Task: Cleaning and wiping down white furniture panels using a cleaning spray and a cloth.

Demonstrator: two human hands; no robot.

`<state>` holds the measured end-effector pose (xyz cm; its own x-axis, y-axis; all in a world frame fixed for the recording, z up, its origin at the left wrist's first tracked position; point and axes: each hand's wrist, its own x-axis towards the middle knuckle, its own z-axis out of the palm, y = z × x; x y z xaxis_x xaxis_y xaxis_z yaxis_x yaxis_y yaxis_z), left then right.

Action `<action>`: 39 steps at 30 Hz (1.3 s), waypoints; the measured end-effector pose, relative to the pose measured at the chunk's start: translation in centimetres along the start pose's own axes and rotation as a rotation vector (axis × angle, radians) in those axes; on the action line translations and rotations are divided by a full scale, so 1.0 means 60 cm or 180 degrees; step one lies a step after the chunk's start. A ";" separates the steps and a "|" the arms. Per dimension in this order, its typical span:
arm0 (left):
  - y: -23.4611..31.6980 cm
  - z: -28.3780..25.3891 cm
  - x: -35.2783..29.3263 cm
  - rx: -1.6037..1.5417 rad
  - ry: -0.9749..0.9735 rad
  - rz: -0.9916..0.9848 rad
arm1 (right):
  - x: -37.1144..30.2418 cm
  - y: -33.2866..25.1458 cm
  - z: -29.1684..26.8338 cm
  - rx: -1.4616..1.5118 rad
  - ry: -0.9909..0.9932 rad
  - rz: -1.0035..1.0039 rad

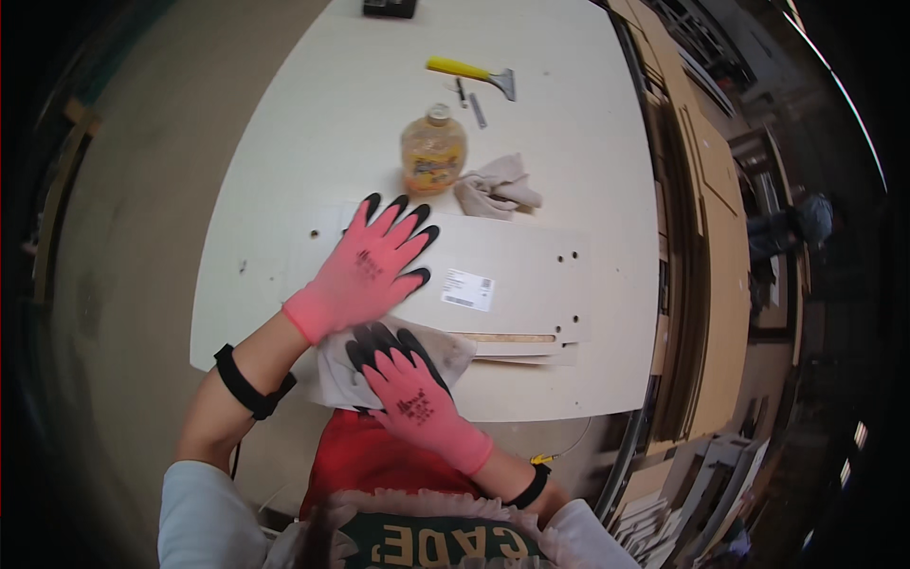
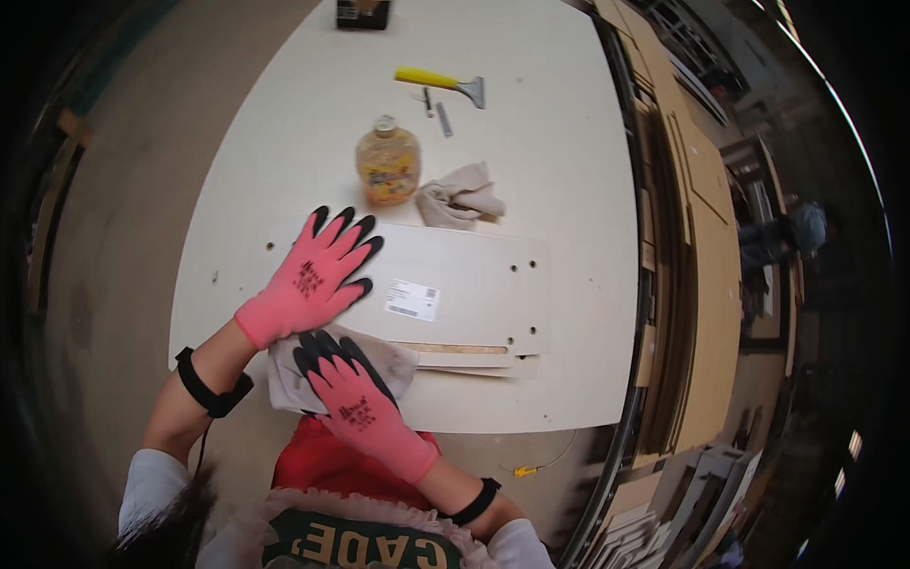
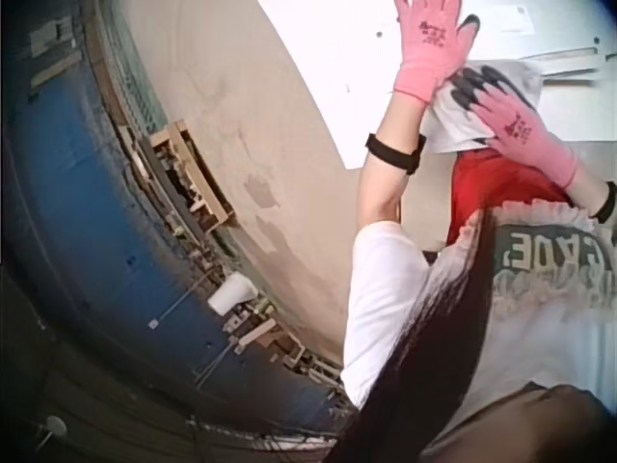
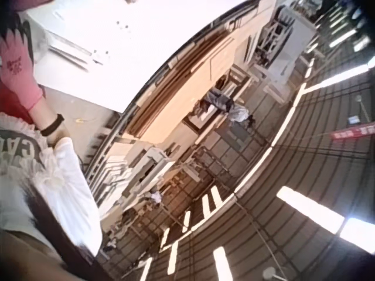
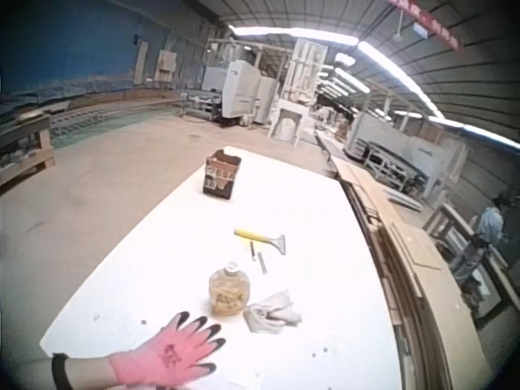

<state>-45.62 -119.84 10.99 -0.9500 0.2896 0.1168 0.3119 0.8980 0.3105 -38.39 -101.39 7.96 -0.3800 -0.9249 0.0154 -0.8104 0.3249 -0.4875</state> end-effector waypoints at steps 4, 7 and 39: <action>0.016 0.003 0.013 0.0200 -0.0186 -0.0057 | -0.131 0.066 -0.052 0.0039 -0.0323 0.2232; 0.027 0.000 0.027 0.0459 -0.0333 0.0011 | -0.200 0.100 -0.031 -0.0177 0.1131 0.2248; 0.157 0.053 -0.041 0.1286 -0.0520 0.0497 | -0.268 0.132 -0.126 0.3305 0.4184 0.3614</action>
<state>-40.42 -111.02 10.64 -0.8922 0.4509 -0.0274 0.4513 0.8873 -0.0952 -42.05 -82.47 10.44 -0.8506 0.4079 -0.3318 0.3120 -0.1164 -0.9429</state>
